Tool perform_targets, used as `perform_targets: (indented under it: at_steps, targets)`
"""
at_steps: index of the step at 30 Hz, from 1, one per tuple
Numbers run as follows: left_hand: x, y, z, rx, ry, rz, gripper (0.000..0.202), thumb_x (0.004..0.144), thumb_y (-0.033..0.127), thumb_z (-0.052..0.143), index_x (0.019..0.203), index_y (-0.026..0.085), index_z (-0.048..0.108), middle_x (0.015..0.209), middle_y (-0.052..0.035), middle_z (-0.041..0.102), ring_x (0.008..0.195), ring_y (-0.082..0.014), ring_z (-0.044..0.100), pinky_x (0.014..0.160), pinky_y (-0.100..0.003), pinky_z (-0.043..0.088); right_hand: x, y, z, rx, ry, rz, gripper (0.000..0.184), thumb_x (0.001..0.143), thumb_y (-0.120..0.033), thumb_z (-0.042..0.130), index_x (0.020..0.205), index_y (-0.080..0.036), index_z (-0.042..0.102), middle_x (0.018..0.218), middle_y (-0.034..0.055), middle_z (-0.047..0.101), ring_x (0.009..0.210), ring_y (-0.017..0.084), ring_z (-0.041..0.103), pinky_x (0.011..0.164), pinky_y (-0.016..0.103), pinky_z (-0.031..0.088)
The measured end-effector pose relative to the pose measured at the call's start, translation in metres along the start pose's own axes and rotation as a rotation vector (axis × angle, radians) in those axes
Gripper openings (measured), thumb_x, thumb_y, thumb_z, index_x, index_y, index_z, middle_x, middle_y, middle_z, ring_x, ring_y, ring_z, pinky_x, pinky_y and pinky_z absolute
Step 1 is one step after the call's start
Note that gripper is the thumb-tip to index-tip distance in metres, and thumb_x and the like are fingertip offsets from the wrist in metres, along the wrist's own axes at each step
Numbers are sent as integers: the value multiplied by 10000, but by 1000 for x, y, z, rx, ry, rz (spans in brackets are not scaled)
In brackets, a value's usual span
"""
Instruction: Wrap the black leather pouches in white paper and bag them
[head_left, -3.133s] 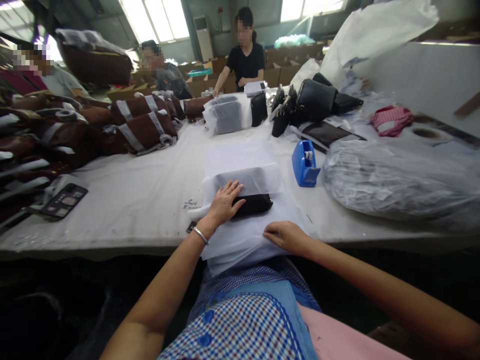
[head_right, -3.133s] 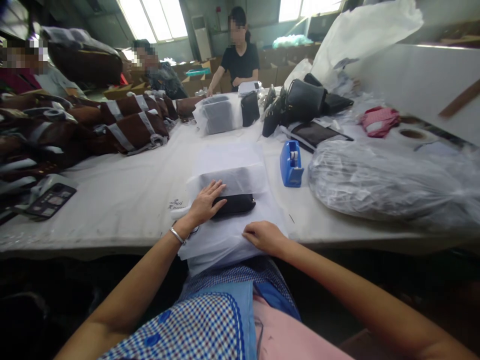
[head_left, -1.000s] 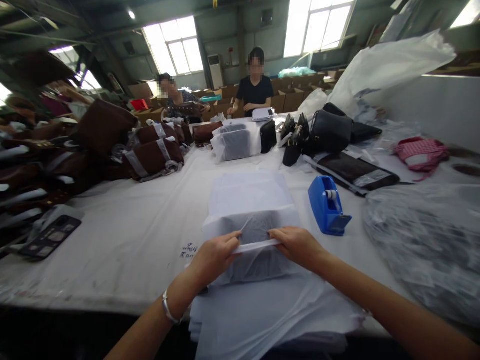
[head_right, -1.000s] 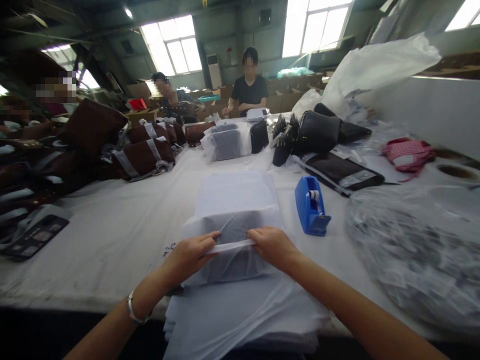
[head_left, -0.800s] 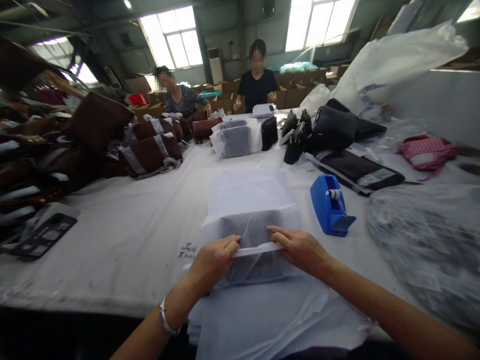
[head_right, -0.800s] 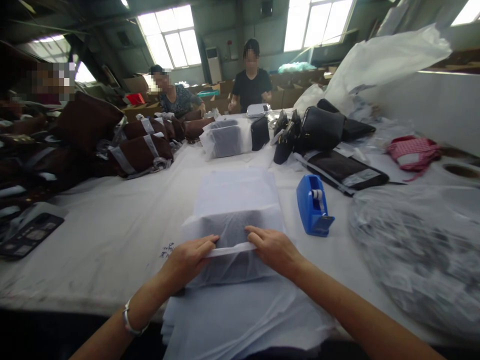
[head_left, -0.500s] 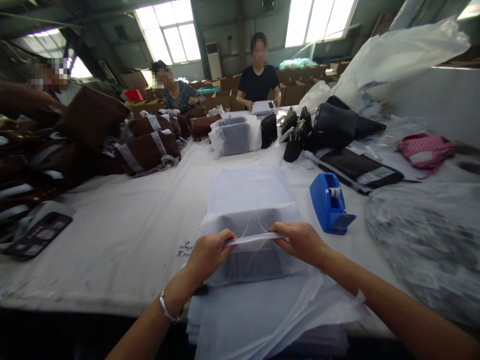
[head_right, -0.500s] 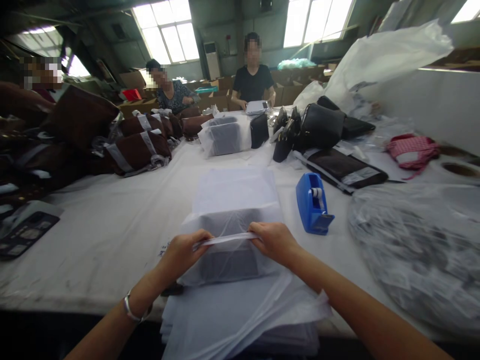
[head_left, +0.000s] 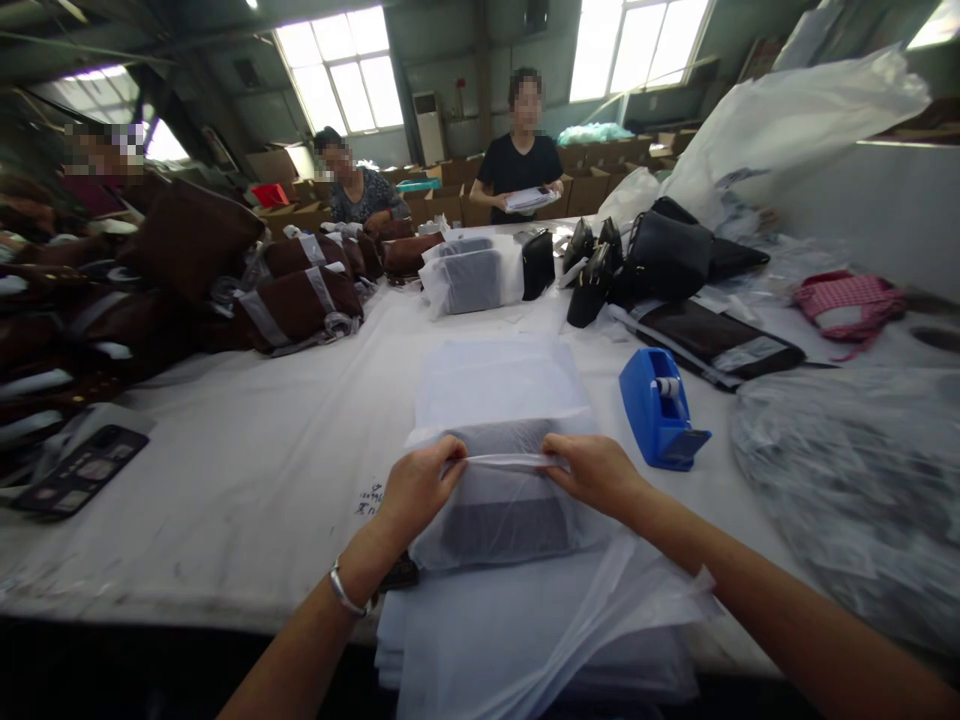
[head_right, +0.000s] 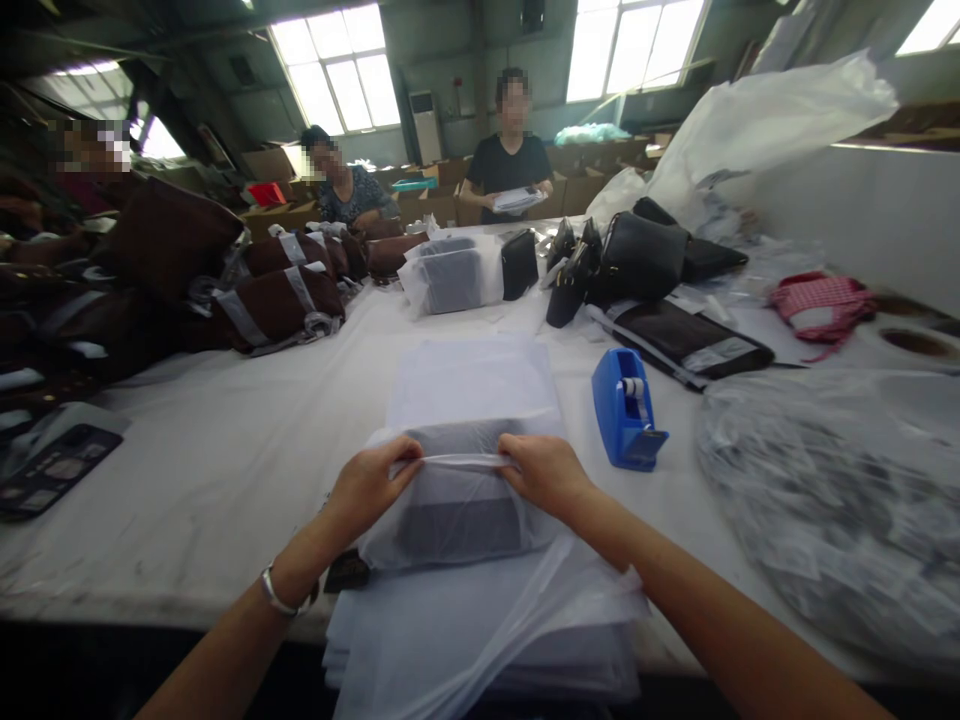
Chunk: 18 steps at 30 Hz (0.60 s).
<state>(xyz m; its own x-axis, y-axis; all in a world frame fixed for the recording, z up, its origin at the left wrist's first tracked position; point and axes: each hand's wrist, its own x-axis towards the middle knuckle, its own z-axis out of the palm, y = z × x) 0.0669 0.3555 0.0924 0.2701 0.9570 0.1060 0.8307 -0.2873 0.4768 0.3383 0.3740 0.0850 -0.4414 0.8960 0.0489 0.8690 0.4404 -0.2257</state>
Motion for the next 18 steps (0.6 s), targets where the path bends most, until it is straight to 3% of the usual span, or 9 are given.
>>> perform_targets:
  at_steps: [4, 9, 11, 15, 18]
  targets:
    - [4, -2, 8, 178, 119, 105, 112, 927, 238, 529, 998, 238, 616, 935, -7, 702, 882, -204, 655, 780, -328, 503, 3, 1, 1, -1, 10, -2, 120, 876, -319, 671, 941, -234, 616, 861, 0, 705, 772, 202, 656, 610, 276, 328]
    - [-1, 2, 25, 333, 368, 221, 262, 919, 153, 535, 1164, 215, 606, 1050, -43, 689, 997, -214, 618, 986, -407, 454, 5, 0, 1, 4, 14, -3, 133, 883, -325, 672, 939, -225, 605, 860, 1, 699, 771, 201, 654, 609, 277, 326]
    - [-8, 9, 34, 328, 456, 289, 279, 914, 140, 546, 1175, 212, 613, 1084, -48, 687, 1029, -207, 610, 1000, -391, 453, 5, 0, 2, 9, 10, 1, 129, 881, -313, 673, 938, -222, 602, 865, 2, 699, 776, 202, 654, 609, 278, 327]
    - [-22, 24, 56, 261, 311, 422, 227, 921, 162, 544, 1122, 193, 646, 1115, -47, 694, 1037, -182, 624, 937, -320, 509, 6, 1, 3, 13, 21, 16, 151, 872, -312, 685, 958, -221, 599, 879, 5, 699, 784, 201, 652, 610, 276, 325]
    - [-25, 26, 69, 293, 254, 372, 295, 918, 146, 537, 1193, 200, 627, 1265, -61, 644, 1176, -211, 580, 1012, -374, 489, 9, 4, 3, 21, 35, 27, 197, 855, -338, 708, 964, -219, 594, 885, 7, 695, 779, 199, 646, 610, 274, 325]
